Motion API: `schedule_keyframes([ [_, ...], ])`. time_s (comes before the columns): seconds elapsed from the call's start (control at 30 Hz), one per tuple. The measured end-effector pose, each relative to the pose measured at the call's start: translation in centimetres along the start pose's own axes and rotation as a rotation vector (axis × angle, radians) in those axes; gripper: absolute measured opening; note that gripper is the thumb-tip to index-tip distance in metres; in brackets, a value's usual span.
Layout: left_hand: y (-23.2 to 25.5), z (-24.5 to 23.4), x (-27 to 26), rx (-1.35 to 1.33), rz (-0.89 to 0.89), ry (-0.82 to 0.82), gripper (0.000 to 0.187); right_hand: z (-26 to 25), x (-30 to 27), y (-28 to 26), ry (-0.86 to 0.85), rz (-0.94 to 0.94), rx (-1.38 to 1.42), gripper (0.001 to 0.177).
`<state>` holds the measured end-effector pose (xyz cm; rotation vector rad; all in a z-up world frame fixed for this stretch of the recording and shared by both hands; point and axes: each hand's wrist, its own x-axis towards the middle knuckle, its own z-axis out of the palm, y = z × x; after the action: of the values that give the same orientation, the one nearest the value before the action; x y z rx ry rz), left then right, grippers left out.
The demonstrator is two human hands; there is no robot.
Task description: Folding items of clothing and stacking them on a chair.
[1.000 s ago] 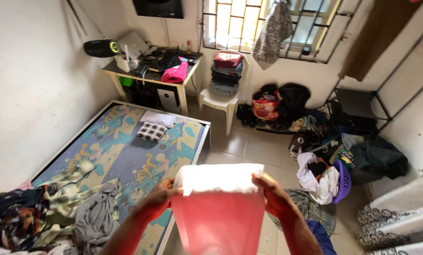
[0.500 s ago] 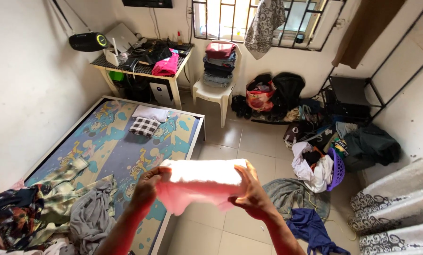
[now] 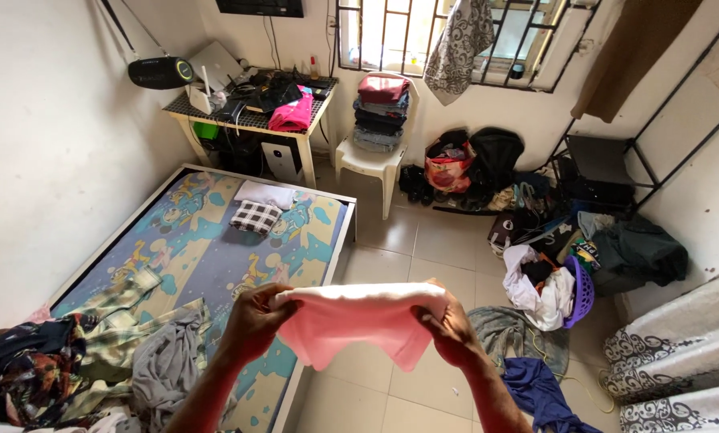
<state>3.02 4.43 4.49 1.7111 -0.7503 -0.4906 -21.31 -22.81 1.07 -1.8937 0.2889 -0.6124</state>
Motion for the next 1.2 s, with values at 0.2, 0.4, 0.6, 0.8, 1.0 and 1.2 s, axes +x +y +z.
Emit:
schedule_keyframes([
  [0.2,-1.5,-2.7,0.9,-0.08,0.083,0.063,0.029,3.5,0.0,1.4,0.078,0.236,0.294,0.036],
  [0.4,-5.9,-4.5,2.1,-0.284,-0.16,0.048,0.053,6.4,0.3,-1.5,0.164,0.41,0.508,0.033],
  [0.6,-8.7,-4.3,0.9,-0.516,-0.438,-0.422,0.053,6.8,-1.0,-0.1,0.244,0.488,0.707,0.042],
  [0.8,-8.8,-3.0,0.4,-0.576,-0.539,-0.355,0.069,7.0,-3.7,5.2,0.262,0.71,0.893,0.037],
  [1.0,-4.5,-4.4,-0.3,-0.449,-0.374,-0.28,0.084,9.1,-5.5,5.8,0.425,0.628,0.842,0.043],
  [1.2,-3.6,-6.5,0.1,-0.282,-0.086,-0.428,0.083,10.8,-4.0,-4.8,0.357,0.441,0.476,0.092],
])
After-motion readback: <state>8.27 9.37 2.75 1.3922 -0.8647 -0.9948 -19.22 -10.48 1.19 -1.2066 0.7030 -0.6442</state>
